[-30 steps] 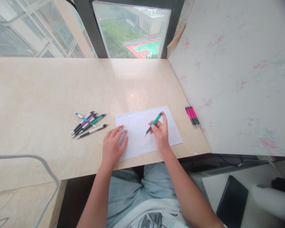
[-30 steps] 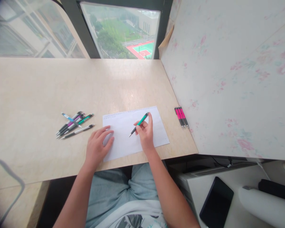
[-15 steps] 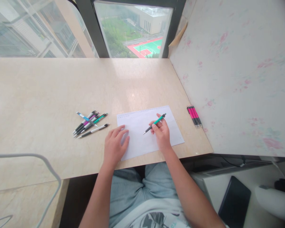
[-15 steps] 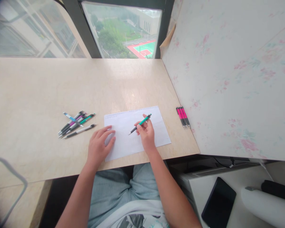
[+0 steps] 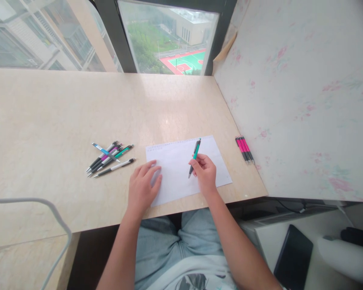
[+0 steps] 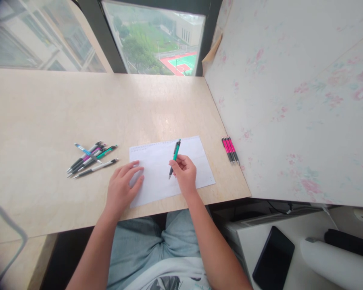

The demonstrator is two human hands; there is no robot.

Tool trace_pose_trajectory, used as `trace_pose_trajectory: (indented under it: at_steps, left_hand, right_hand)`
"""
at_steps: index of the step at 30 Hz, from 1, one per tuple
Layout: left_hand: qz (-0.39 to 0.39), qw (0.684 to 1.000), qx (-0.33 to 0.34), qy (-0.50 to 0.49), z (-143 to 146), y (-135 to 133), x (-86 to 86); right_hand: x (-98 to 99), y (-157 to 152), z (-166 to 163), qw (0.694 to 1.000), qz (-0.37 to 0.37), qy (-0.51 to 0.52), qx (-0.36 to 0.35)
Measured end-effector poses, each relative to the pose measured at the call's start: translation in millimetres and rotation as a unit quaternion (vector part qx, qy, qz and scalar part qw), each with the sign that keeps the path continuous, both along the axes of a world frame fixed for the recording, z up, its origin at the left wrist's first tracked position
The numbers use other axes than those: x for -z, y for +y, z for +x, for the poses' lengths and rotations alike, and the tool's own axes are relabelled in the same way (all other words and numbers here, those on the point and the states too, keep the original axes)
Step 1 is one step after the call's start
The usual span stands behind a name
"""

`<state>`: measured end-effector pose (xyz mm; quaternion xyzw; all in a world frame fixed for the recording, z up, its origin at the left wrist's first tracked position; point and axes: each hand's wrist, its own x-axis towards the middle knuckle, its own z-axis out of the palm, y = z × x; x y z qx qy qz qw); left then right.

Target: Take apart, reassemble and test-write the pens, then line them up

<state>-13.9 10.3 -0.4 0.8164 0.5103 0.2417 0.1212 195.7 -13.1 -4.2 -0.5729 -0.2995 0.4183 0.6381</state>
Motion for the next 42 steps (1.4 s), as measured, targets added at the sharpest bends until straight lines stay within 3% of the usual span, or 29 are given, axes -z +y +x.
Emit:
trace_pose_trajectory:
  at_steps: [5, 10, 13, 15, 23, 36, 42]
  left_hand:
    - [0.015, 1.0, 0.004, 0.009, -1.2, 1.0, 2.3]
    - [0.022, 1.0, 0.006, 0.011, -0.9, 1.2, 3.5]
    - [0.022, 1.0, 0.006, 0.011, -1.1, 1.2, 3.5]
    - [0.02, 1.0, 0.008, 0.01, -1.7, 1.3, 3.9]
    - [0.012, 1.0, 0.007, -0.01, -3.0, 1.4, 5.5]
    - [0.015, 1.0, 0.008, -0.016, -3.1, 2.2, 5.5]
    - [0.012, 1.0, 0.007, -0.028, -4.0, 2.0, 6.6]
  right_hand:
    - [-8.3, -11.0, 30.0, 0.979, -0.026, -0.198, 0.032]
    - [-27.6, -18.5, 109.1, 0.855, -0.159, -0.493, 0.026]
    - [-31.6, -17.3, 144.6, 0.78, -0.237, -0.579, 0.012]
    - [-30.0, -15.7, 156.2, 0.751, -0.267, -0.604, 0.004]
    - [-20.5, -17.6, 161.8, 0.731, -0.303, -0.611, 0.011]
    - [-24.6, -16.0, 156.8, 0.692, -0.332, -0.641, 0.005]
    - [-30.0, -8.7, 157.5, 0.672, -0.358, -0.647, 0.045]
